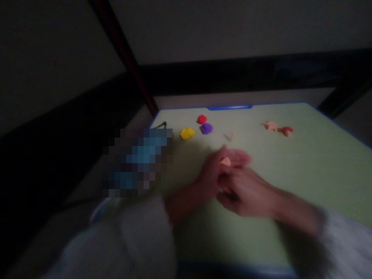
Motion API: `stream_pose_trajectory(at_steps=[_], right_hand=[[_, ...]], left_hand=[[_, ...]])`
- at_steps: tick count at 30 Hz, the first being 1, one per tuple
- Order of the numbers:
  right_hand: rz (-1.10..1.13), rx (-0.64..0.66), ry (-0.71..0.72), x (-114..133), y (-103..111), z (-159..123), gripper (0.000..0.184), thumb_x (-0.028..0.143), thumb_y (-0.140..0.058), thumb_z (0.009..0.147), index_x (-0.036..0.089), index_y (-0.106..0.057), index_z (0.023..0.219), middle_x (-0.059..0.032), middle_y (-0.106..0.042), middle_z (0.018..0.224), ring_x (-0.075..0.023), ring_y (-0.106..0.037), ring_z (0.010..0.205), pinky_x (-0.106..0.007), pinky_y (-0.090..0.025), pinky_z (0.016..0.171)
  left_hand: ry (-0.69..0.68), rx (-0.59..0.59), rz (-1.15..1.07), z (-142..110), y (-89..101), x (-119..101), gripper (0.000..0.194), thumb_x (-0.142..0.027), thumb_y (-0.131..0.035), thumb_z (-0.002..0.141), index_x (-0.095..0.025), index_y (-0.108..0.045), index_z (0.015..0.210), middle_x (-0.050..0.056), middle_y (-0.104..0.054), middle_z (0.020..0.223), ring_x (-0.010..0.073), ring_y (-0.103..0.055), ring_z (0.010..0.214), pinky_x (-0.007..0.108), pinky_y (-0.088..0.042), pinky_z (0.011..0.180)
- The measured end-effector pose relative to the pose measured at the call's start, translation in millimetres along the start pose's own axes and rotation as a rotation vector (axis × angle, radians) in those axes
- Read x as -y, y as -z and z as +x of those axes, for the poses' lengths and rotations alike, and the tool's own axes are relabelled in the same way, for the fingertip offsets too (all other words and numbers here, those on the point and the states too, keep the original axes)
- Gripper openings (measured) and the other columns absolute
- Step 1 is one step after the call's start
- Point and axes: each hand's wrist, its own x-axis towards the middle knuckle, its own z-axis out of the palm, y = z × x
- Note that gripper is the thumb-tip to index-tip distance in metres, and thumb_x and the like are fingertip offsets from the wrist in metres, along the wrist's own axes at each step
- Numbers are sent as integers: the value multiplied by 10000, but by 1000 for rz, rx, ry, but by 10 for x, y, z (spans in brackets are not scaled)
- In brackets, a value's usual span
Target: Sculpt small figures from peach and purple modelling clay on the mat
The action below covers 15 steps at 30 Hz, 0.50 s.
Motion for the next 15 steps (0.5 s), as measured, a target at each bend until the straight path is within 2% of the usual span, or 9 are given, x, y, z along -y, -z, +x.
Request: stream_pose_trajectory(at_steps=[5, 8, 11, 13, 15], right_hand=[[30, -5, 40, -21, -12, 9, 63, 177, -540, 726, 166, -563, 669, -36, -559, 851, -142, -509, 717, -273, -351, 613], [51, -71, 87, -63, -16, 4, 153, 185, -551, 733, 175, -467, 606, -15, -533, 796, -128, -484, 678, -267, -339, 595], [188, -237, 102, -109, 4, -7, 236, 146, -546, 742, 185, -383, 576, 6, -507, 704, -111, -466, 630, -246, -330, 566], [262, -404, 34, -138, 36, -12, 225, 134, -534, 763, 189, -395, 595, 2, -521, 686, -116, -482, 637, -240, -347, 577], [245, -527, -76, -163, 75, -14, 137, 138, -534, 782, 184, -471, 669, -14, -554, 722, -127, -503, 653, -246, -363, 597]], left_hand=[[15, -14, -16, 2, 25, 12, 452, -407, -359, 874, -116, -687, 763, 105, -696, 815, 182, -637, 796, 327, -429, 874], [23, -21, -75, 11, 51, -41, 487, -415, -322, 892, -112, -681, 764, 97, -703, 797, 180, -639, 799, 337, -431, 887], [-10, 4, -145, 17, 79, -115, 491, -385, -286, 908, -105, -675, 800, 88, -705, 823, 170, -639, 834, 311, -443, 869], [-19, 51, -178, 19, 83, -150, 483, -349, -263, 915, -103, -666, 813, 75, -692, 779, 156, -640, 787, 290, -453, 838], [-17, 103, -202, 21, 75, -160, 484, -331, -233, 919, -121, -653, 799, 52, -665, 711, 148, -633, 735, 285, -460, 824]])
